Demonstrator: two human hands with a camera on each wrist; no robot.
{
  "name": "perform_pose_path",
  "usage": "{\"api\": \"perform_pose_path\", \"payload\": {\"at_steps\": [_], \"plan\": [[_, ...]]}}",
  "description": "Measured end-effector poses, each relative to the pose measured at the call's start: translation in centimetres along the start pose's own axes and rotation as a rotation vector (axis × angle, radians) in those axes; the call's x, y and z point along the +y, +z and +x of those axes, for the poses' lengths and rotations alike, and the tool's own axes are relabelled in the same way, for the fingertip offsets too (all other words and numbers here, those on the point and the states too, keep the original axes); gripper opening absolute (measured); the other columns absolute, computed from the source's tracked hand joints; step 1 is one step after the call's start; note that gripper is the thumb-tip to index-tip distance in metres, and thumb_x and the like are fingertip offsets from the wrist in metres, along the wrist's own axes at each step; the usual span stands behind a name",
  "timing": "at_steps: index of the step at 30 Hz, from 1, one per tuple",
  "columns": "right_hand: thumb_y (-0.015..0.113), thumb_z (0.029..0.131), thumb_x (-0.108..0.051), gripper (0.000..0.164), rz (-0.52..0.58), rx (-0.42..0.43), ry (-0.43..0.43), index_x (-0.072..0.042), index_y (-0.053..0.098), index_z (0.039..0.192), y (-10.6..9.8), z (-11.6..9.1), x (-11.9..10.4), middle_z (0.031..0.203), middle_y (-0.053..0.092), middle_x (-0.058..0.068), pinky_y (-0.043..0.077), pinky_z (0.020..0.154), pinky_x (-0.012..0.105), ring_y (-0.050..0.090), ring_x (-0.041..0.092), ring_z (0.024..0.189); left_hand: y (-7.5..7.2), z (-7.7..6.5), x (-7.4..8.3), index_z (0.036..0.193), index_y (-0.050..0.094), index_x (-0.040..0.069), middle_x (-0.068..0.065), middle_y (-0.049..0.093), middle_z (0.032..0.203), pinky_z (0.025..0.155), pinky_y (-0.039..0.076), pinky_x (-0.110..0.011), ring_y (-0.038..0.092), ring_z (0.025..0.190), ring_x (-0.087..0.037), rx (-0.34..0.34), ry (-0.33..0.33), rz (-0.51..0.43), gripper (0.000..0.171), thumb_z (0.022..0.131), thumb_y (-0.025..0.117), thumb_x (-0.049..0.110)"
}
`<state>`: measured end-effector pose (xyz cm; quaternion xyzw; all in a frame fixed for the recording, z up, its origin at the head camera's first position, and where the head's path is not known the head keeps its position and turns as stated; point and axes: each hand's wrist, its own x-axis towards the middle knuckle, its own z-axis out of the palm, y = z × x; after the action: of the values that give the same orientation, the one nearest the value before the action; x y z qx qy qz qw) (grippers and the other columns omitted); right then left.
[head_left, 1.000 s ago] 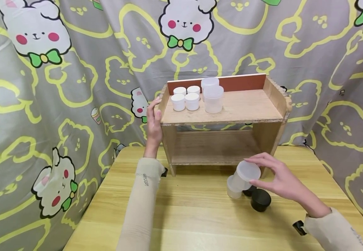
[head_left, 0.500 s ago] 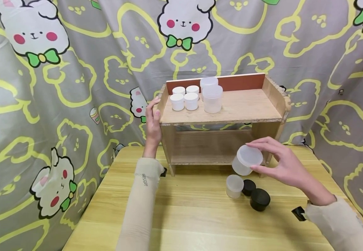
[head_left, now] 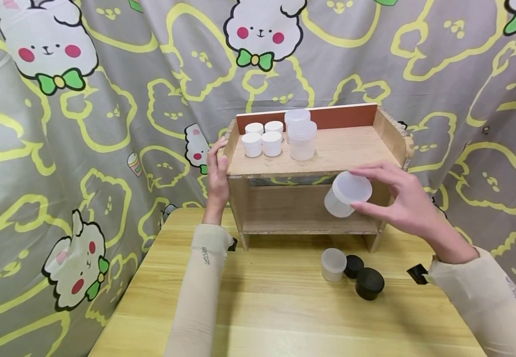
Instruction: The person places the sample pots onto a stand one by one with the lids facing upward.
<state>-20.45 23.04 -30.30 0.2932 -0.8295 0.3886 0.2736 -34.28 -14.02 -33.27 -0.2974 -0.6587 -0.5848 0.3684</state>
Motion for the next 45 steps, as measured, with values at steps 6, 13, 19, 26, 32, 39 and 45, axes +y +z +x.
{"api": "perform_pose_path", "payload": {"at_steps": [6,13,19,26,32,39,45], "plan": [[0.088,0.068,0.012,0.068,0.056,0.060,-0.009,-0.006,0.071,0.131,-1.1,2.2,-0.4,0.122,0.066,-0.002,0.047,0.096,0.009,0.059,0.006,0.109,0.0,0.1,0.0,0.137,0.042,-0.011,-0.029,0.042,0.151,0.126,0.021,-0.044,0.035,0.151,-0.034,0.004,0.001,0.003,0.044,0.099,0.038,0.011],[0.086,0.072,0.011,0.061,0.114,0.121,0.052,-0.003,0.071,0.130,-1.4,4.8,-0.2,0.122,0.064,-0.008,0.047,0.097,0.009,0.056,0.010,0.113,0.0,0.2,0.0,0.138,0.042,-0.013,-0.031,0.042,0.151,0.126,0.021,-0.045,0.034,0.151,-0.038,0.001,0.014,0.000,0.043,0.100,0.037,0.007],[0.087,0.075,0.003,0.057,0.058,0.156,0.060,-0.006,0.073,0.129,-1.0,6.7,0.3,0.119,0.065,-0.009,0.046,0.096,0.007,0.056,0.006,0.108,0.0,0.2,-0.1,0.138,0.043,-0.013,-0.031,0.043,0.152,0.126,0.021,-0.045,0.033,0.152,-0.040,-0.001,0.011,-0.002,0.042,0.101,0.038,0.006],[0.088,0.080,-0.012,0.055,0.025,0.186,0.167,-0.008,0.071,0.133,-1.1,8.8,0.8,0.126,0.064,0.001,0.046,0.097,0.008,0.056,0.001,0.108,0.1,0.2,0.0,0.138,0.042,-0.013,-0.030,0.042,0.153,0.126,0.021,-0.044,0.033,0.152,-0.039,-0.003,0.000,0.003,0.043,0.101,0.038,0.007],[0.088,0.081,-0.026,0.058,0.015,0.207,0.261,-0.010,0.071,0.134,-0.8,10.8,1.5,0.120,0.063,-0.002,0.049,0.092,0.012,0.060,0.000,0.100,-0.1,0.1,-2.6,0.140,0.045,-0.006,-0.024,0.044,0.153,0.126,0.021,-0.041,0.035,0.152,-0.033,0.006,0.007,0.018,0.044,0.101,0.039,0.013],[0.082,0.085,-0.041,0.061,-0.147,0.154,0.279,-0.012,0.069,0.136,-0.4,13.0,2.1,0.127,0.063,0.011,0.043,0.081,0.012,0.061,0.017,0.101,0.1,0.0,-0.3,0.136,0.043,-0.013,-0.032,0.045,0.148,0.126,0.022,-0.041,0.037,0.151,-0.034,0.003,0.015,-0.003,0.041,0.099,0.039,0.005],[0.080,0.085,-0.040,0.063,-0.144,0.148,0.339,-0.009,0.067,0.138,0.0,14.9,2.4,0.128,0.058,0.013,0.045,0.076,0.009,0.064,0.009,0.093,0.0,0.1,0.0,0.136,0.044,-0.013,-0.032,0.044,0.148,0.125,0.024,-0.041,0.037,0.150,-0.035,0.003,0.020,-0.004,0.042,0.099,0.038,0.005]]}}
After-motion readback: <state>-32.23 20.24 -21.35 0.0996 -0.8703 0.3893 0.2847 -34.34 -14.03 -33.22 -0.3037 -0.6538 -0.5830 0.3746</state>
